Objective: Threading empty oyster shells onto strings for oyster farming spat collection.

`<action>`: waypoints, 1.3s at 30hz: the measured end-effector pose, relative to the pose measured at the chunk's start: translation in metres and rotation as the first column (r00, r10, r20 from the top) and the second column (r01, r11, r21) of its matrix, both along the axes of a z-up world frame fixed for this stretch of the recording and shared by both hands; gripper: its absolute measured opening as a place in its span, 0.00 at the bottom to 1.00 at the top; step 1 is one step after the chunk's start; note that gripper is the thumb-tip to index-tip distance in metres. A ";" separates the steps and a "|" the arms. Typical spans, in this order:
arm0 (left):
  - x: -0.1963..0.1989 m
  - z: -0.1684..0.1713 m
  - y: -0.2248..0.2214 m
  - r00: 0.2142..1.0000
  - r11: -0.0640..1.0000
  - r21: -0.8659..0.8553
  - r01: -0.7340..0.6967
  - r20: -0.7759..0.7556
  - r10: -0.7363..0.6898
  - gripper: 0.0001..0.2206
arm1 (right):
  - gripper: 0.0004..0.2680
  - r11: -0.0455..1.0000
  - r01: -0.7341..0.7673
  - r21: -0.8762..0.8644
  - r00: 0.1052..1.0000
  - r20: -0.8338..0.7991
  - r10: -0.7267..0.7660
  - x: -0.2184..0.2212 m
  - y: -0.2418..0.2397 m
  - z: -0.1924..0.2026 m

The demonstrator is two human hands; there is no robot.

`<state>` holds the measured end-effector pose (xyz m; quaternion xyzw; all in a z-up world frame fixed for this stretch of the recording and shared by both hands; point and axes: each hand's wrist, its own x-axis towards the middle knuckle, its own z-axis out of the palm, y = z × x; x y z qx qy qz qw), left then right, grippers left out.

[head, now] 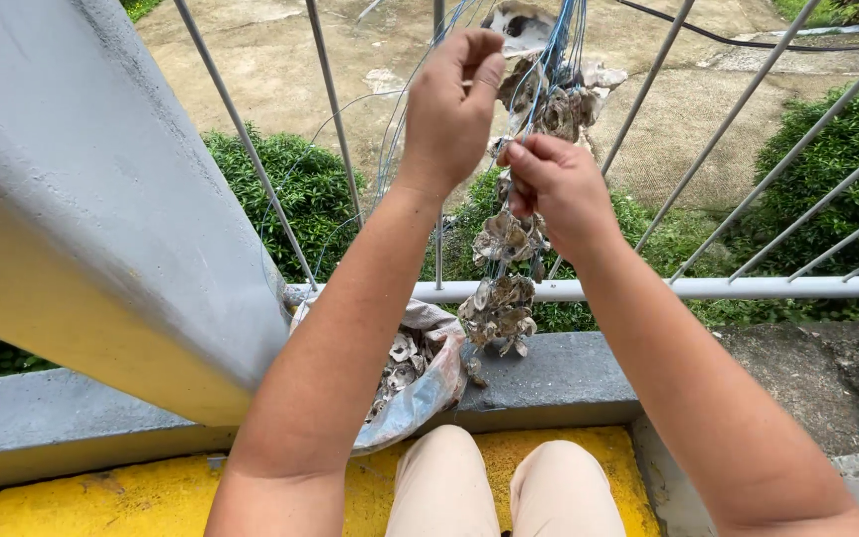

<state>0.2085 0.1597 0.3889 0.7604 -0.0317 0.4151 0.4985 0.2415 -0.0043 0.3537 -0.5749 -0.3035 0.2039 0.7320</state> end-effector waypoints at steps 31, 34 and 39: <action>-0.011 -0.130 0.021 0.941 0.831 0.454 -0.321 0.054 0.334 0.39 | 0.15 0.983 0.182 -0.037 0.976 -0.116 -0.185 -0.165 -0.141 -0.228; -0.051 -0.181 0.036 0.738 0.981 0.188 -0.034 -0.657 0.152 0.20 | 0.16 0.976 0.183 -0.119 0.968 -0.154 -0.200 -0.165 -0.166 -0.236; -0.150 -0.271 0.060 0.662 0.697 0.530 -0.484 -0.298 0.687 0.34 | 0.15 0.962 0.156 -0.222 0.965 -0.176 -0.197 -0.170 -0.188 -0.264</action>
